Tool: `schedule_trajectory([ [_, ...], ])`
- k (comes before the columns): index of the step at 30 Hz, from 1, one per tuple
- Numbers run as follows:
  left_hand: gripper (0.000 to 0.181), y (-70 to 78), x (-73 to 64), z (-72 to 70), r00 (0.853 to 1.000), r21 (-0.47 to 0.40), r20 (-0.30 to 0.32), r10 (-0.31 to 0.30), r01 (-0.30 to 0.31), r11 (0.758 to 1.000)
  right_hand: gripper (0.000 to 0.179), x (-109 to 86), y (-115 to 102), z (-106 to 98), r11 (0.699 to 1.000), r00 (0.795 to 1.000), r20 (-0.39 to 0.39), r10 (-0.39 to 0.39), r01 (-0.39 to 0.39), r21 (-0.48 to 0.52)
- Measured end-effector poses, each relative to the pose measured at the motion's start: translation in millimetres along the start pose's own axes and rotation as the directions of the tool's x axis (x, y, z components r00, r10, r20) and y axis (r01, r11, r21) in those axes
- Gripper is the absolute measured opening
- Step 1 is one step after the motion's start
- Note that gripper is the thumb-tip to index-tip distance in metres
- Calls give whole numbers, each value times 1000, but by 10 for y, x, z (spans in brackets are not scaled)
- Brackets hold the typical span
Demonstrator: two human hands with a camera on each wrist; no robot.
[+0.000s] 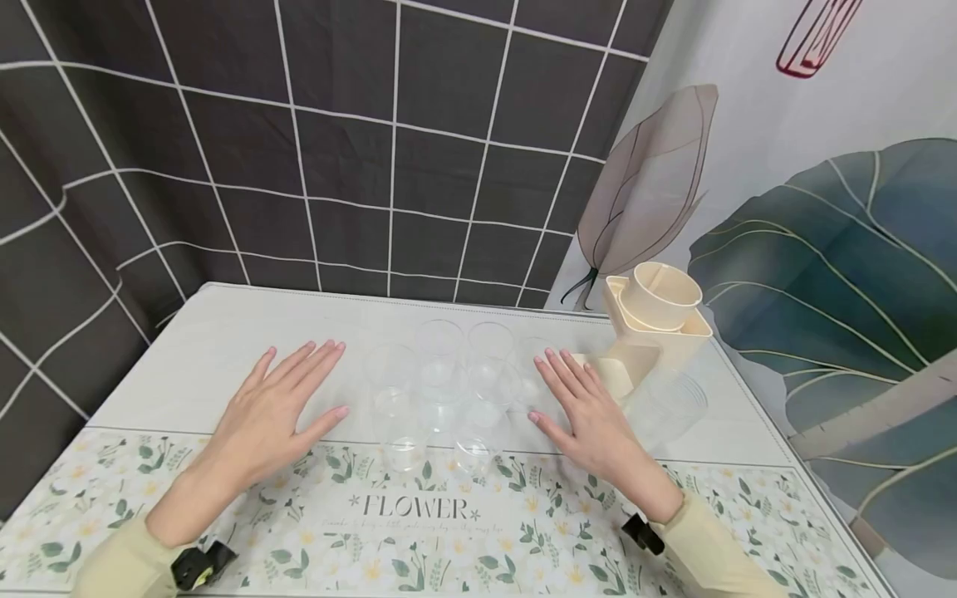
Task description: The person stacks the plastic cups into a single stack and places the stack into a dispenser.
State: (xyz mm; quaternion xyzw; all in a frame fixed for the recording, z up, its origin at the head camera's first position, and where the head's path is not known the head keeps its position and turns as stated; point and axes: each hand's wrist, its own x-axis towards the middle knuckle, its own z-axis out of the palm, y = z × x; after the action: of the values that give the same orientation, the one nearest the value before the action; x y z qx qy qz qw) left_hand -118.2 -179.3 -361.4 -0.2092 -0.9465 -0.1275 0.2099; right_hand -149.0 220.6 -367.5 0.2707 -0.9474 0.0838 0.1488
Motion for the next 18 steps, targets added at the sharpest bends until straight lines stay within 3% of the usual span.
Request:
schedule_trajectory([
  [7, 67, 28, 11, 0, 999, -33, -44, -26, 25, 999, 69, 8, 19, -6, 999, 993, -110, -40, 40, -2],
  [18, 64, 78, 25, 17, 993, -93, -109, -46, 36, 995, 59, 34, 55, -28, 993, 949, -300, -95, 111, 38],
])
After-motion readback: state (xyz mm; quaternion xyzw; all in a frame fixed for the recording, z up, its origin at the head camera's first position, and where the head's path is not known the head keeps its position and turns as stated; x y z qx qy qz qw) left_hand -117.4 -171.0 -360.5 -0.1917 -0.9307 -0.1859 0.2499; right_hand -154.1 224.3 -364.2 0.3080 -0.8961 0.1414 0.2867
